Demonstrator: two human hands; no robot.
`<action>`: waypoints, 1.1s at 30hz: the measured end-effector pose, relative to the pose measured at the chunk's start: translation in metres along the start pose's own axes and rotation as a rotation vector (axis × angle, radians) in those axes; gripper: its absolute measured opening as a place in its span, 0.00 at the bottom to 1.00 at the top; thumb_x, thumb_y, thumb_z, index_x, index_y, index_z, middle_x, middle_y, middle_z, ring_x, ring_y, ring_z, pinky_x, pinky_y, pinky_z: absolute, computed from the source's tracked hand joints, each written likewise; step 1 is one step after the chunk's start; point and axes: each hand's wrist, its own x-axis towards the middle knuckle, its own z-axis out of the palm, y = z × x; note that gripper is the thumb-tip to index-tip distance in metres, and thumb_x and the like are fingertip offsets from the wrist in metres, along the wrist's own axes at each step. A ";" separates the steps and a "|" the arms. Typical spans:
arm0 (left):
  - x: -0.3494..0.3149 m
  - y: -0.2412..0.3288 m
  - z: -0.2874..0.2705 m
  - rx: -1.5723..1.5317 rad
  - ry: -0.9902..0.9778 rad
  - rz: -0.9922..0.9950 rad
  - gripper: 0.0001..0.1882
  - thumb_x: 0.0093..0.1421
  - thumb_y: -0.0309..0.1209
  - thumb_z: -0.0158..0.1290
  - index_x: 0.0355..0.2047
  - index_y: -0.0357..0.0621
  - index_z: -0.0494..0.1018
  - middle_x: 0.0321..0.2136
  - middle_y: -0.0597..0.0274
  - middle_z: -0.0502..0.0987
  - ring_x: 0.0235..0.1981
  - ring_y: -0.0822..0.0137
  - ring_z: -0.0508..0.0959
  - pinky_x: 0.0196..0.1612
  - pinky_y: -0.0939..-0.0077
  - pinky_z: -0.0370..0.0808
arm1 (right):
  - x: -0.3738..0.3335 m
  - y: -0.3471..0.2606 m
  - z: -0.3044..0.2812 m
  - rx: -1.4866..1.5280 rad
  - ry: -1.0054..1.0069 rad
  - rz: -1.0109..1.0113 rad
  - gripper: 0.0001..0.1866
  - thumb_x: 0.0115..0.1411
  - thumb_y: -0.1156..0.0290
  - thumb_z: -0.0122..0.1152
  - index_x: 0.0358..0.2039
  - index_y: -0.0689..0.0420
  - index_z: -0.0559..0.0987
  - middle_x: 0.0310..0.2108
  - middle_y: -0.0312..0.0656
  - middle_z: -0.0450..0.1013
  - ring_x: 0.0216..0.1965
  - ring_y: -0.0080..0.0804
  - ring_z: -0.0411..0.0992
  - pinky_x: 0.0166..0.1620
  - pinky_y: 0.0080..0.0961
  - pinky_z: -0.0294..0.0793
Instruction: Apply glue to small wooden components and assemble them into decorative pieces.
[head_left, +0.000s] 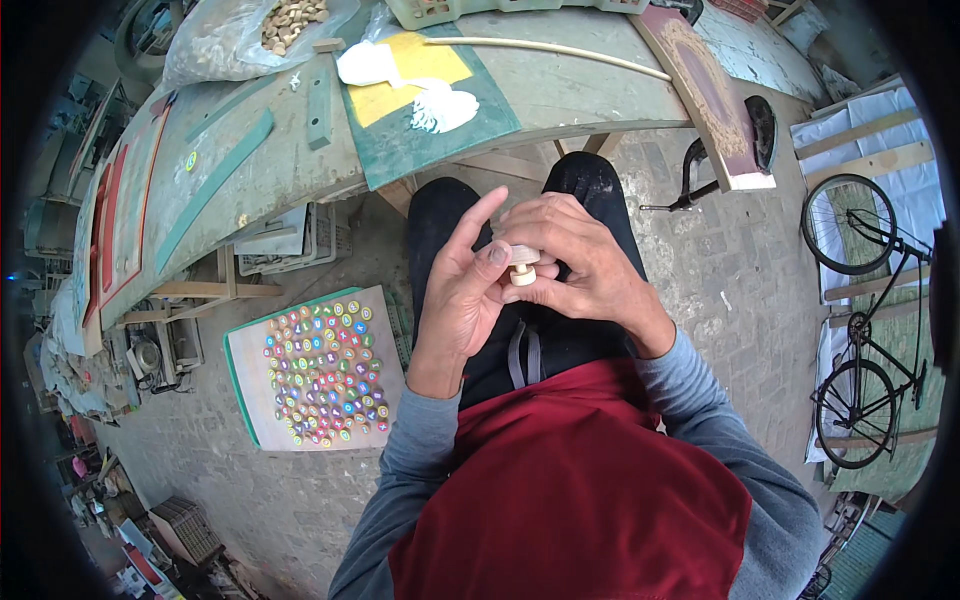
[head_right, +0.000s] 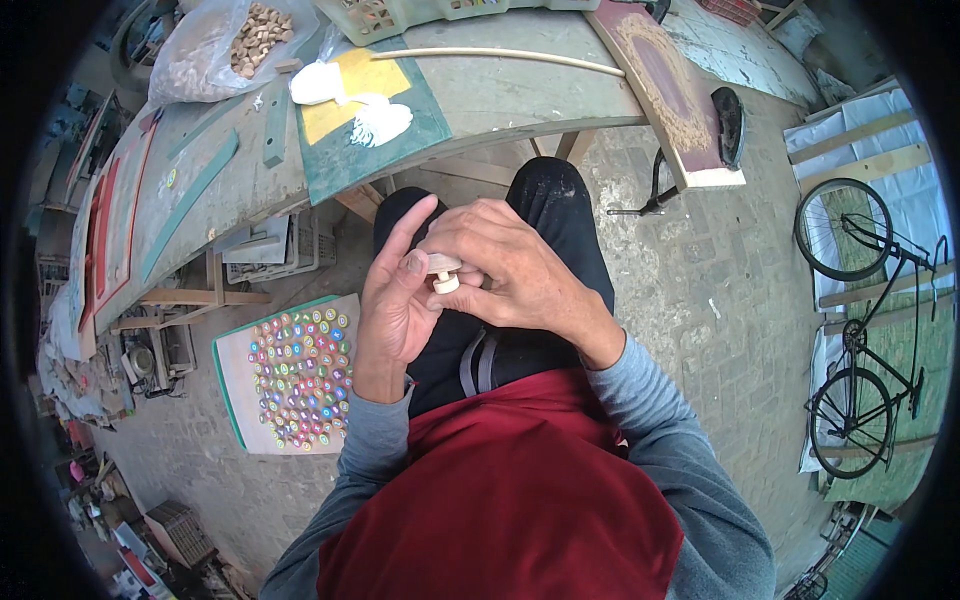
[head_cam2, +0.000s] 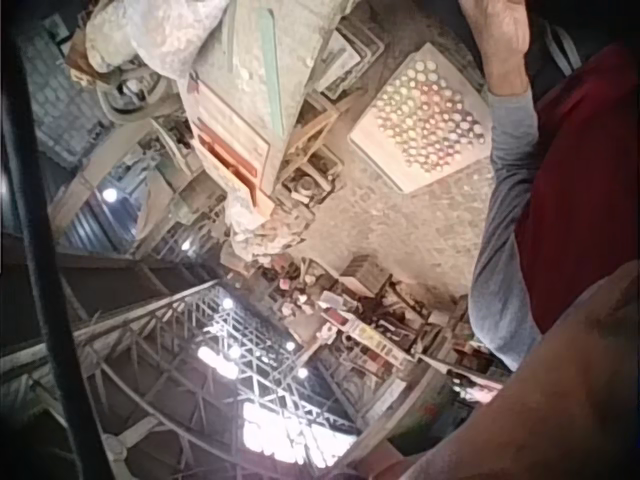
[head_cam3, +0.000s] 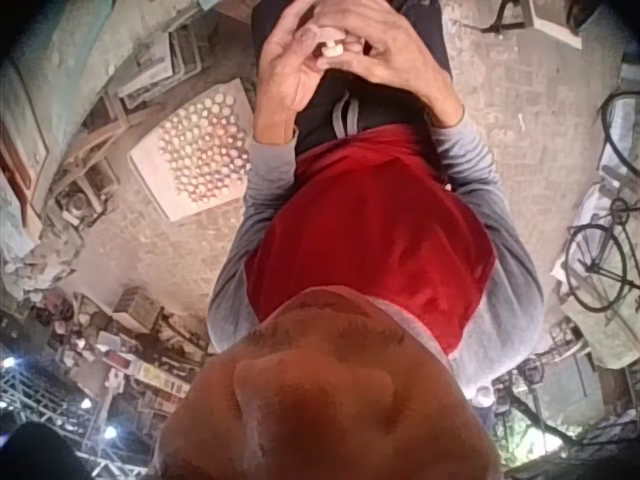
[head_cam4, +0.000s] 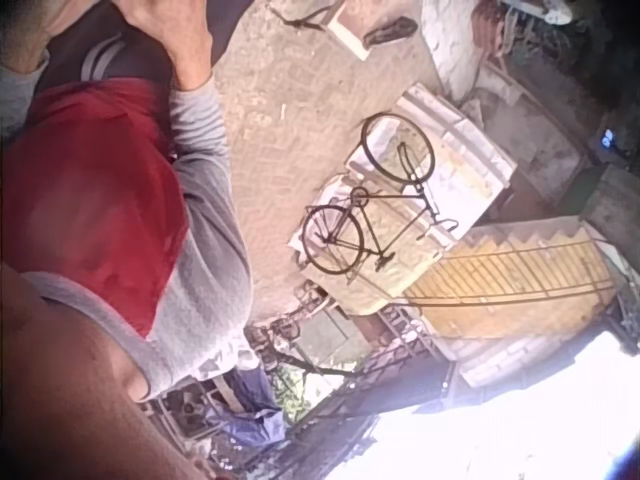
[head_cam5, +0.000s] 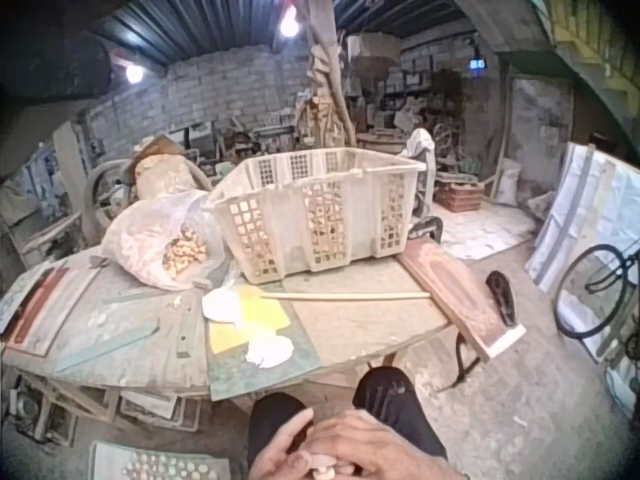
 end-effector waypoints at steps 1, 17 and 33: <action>0.000 0.000 0.001 0.001 -0.011 0.033 0.37 0.67 0.33 0.53 0.69 0.37 0.46 0.43 0.41 0.77 0.41 0.52 0.82 0.44 0.64 0.82 | 0.001 -0.001 0.001 0.011 0.029 -0.027 0.23 0.50 0.63 0.72 0.46 0.57 0.77 0.41 0.43 0.76 0.46 0.44 0.74 0.51 0.39 0.69; -0.009 0.000 0.016 0.065 0.071 0.146 0.33 0.69 0.31 0.48 0.69 0.37 0.49 0.51 0.47 0.73 0.47 0.60 0.80 0.51 0.63 0.81 | 0.006 -0.011 0.016 -0.037 0.212 -0.059 0.24 0.46 0.65 0.75 0.43 0.60 0.78 0.39 0.45 0.78 0.42 0.44 0.77 0.49 0.40 0.74; -0.008 0.006 0.007 0.081 0.020 0.168 0.27 0.71 0.30 0.44 0.67 0.32 0.54 0.48 0.46 0.76 0.44 0.59 0.81 0.47 0.68 0.81 | 0.015 -0.003 0.013 -0.057 0.100 -0.043 0.28 0.47 0.60 0.74 0.47 0.60 0.76 0.41 0.47 0.76 0.45 0.48 0.75 0.51 0.42 0.73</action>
